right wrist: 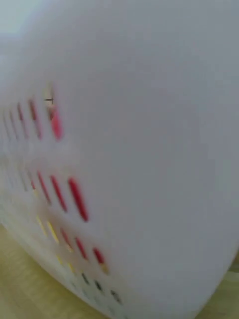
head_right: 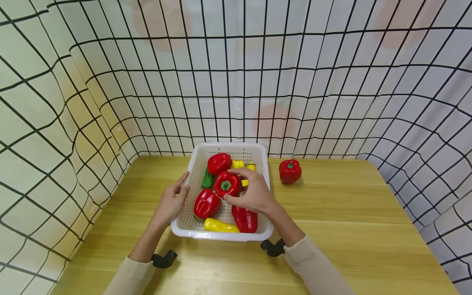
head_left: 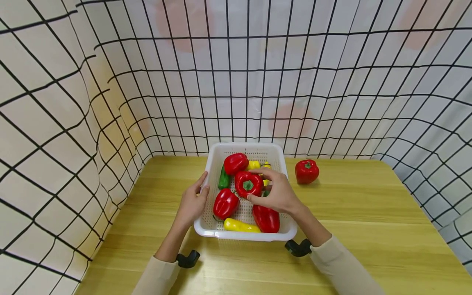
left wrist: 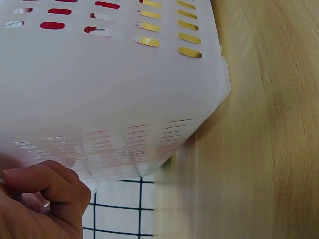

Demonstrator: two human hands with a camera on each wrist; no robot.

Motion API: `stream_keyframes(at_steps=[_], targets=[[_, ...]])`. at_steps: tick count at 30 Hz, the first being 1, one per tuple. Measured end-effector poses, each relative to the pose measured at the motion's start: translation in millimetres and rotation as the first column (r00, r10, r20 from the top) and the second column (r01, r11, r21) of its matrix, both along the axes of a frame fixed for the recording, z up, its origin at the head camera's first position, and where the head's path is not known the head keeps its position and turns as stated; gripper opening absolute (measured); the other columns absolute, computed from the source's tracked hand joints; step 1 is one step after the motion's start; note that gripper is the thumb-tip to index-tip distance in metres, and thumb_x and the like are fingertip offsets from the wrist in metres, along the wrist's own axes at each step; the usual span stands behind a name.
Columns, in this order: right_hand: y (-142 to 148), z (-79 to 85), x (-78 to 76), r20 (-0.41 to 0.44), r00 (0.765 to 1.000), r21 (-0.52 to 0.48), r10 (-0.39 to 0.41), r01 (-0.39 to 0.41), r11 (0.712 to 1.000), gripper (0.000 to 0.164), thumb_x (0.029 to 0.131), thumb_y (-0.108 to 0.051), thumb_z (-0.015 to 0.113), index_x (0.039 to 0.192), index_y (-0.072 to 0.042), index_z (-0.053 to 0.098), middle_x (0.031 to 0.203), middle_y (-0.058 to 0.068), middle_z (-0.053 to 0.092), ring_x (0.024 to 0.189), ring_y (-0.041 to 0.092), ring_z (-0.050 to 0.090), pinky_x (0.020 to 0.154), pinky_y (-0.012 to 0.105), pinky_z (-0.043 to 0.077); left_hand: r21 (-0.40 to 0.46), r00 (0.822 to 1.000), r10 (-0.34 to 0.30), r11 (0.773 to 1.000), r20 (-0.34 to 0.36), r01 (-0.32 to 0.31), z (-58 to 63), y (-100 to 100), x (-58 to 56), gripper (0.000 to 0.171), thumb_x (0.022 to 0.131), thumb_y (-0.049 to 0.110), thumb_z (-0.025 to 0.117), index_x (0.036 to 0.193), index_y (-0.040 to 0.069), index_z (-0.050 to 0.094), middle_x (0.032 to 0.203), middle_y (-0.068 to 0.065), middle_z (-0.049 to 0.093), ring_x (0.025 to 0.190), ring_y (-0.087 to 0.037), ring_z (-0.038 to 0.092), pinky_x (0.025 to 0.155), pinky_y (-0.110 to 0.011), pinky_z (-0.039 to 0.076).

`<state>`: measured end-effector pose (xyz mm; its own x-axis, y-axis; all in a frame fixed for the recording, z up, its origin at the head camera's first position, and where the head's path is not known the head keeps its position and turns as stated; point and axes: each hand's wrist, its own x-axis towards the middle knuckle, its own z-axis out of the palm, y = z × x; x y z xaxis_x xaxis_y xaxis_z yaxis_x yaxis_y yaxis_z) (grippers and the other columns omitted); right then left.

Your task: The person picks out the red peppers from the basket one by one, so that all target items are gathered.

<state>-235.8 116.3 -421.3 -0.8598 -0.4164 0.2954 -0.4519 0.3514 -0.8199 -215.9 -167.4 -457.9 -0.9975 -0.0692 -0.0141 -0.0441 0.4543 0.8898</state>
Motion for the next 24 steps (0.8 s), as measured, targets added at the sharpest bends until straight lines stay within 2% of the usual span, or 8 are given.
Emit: stream_keyframes(at_steps=[8,21,24], targets=[[16,7.9,0.8,-0.034,0.997,-0.019,-0.068,0.068,0.998,0.061,0.079,-0.023,0.086,0.135,-0.013,0.065,0.134,0.008,0.067,0.115,0.030,0.066,0.085,0.041,0.065,0.014,1.000,-0.007,1.000,0.017,0.007,0.4,0,0.3,0.053,0.108,0.033,0.052,0.158,0.040,0.039,0.136,-0.022,0.061,0.095,-0.035,0.071,0.064,-0.042,0.066],[57,12.1,-1.5,-0.041,0.983,-0.067,-0.179,0.176,0.982,0.060,0.080,-0.019,0.087,0.135,-0.012,0.064,0.131,0.010,0.067,0.113,0.028,0.065,0.083,0.020,0.061,0.014,1.000,-0.005,1.000,0.019,0.005,-1.0,0,0.8,0.053,0.108,0.033,0.052,0.158,0.040,0.038,0.137,-0.023,0.061,0.098,-0.036,0.072,0.065,-0.042,0.066],[68,11.8,-1.8,-0.045,0.978,-0.061,-0.206,0.203,0.977,0.061,0.081,-0.018,0.086,0.136,-0.012,0.063,0.129,0.012,0.067,0.110,0.030,0.065,0.083,0.021,0.061,0.017,1.000,-0.008,1.000,0.022,0.008,-0.6,1,1.0,0.053,0.108,0.032,0.052,0.158,0.040,0.038,0.138,-0.022,0.061,0.099,-0.036,0.072,0.066,-0.043,0.066]])
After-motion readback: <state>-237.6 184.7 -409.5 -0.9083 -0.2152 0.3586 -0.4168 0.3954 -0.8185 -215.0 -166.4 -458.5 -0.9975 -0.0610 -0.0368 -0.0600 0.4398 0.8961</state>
